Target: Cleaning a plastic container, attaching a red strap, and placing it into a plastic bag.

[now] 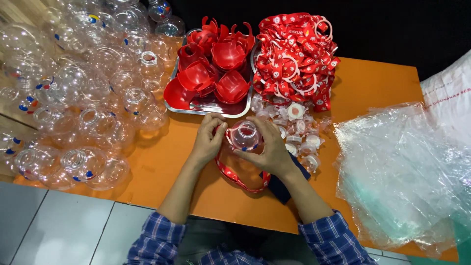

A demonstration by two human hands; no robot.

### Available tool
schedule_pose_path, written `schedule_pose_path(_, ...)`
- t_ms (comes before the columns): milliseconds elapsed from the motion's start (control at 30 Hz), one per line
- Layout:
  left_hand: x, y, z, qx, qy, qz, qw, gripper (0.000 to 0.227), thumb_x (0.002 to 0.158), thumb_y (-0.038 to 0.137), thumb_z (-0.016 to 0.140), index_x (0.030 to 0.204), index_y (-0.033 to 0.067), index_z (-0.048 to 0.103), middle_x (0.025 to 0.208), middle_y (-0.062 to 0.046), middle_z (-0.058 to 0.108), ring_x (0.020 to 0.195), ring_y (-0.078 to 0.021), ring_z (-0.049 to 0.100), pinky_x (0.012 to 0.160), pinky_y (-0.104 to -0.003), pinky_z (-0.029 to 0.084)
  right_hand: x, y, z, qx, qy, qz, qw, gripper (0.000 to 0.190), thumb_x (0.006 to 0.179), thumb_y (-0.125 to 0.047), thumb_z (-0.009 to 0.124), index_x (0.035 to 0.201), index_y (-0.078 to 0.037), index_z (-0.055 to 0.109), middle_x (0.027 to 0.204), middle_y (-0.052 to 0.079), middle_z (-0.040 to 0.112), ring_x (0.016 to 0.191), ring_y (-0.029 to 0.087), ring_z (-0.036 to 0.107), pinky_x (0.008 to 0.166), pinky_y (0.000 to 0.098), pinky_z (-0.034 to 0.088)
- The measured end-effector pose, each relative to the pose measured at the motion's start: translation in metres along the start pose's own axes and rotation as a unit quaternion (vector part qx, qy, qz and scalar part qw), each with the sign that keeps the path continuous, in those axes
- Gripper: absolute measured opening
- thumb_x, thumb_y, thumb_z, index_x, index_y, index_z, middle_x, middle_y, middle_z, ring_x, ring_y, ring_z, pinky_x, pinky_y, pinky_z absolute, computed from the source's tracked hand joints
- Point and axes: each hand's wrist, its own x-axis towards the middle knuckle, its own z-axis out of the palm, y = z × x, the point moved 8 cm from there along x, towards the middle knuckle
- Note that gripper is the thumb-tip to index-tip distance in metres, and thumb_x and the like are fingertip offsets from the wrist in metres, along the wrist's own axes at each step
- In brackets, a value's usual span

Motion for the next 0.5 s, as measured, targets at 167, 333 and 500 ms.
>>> schedule_pose_path(167, 0.015, 0.057, -0.005, -0.033, -0.056, 0.007, 0.998, 0.035, 0.097, 0.035, 0.061, 0.106, 0.0016, 0.061, 0.116, -0.025, 0.065, 0.114, -0.0455, 0.063, 0.099, -0.054, 0.046, -0.003, -0.009, -0.007, 0.020, -0.007, -0.002, 1.000, 0.097, 0.072, -0.040, 0.093, 0.147, 0.000, 0.048, 0.127, 0.024, 0.062, 0.119, 0.045, 0.060, 0.106, 0.0554, 0.041)
schedule_pose_path(333, 0.011, 0.084, 0.019, -0.002, -0.109, 0.064, 0.992, 0.100, 0.054, 0.055, 0.095, 0.136, 0.0103, 0.059, 0.119, -0.016, 0.069, 0.116, -0.0386, 0.064, 0.107, -0.047, 0.045, -0.010, 0.003, -0.016, 0.040, -0.028, 0.032, 0.998, 0.096, 0.071, -0.035, 0.087, 0.149, 0.003, 0.046, 0.133, 0.026, 0.057, 0.125, 0.045, 0.056, 0.109, 0.0558, 0.039)
schedule_pose_path(500, 0.007, 0.052, 0.017, -0.024, -0.020, 0.043, 0.999, 0.092, 0.059, 0.046, 0.098, 0.136, 0.0123, 0.060, 0.117, -0.013, 0.068, 0.113, -0.0334, 0.066, 0.104, -0.044, 0.048, -0.008, 0.018, -0.019, -0.008, -0.011, 0.032, 0.999, 0.032, 0.098, -0.018, 0.056, 0.123, -0.002, 0.065, 0.097, 0.016, 0.064, 0.095, 0.041, 0.065, 0.091, 0.0490, 0.048)
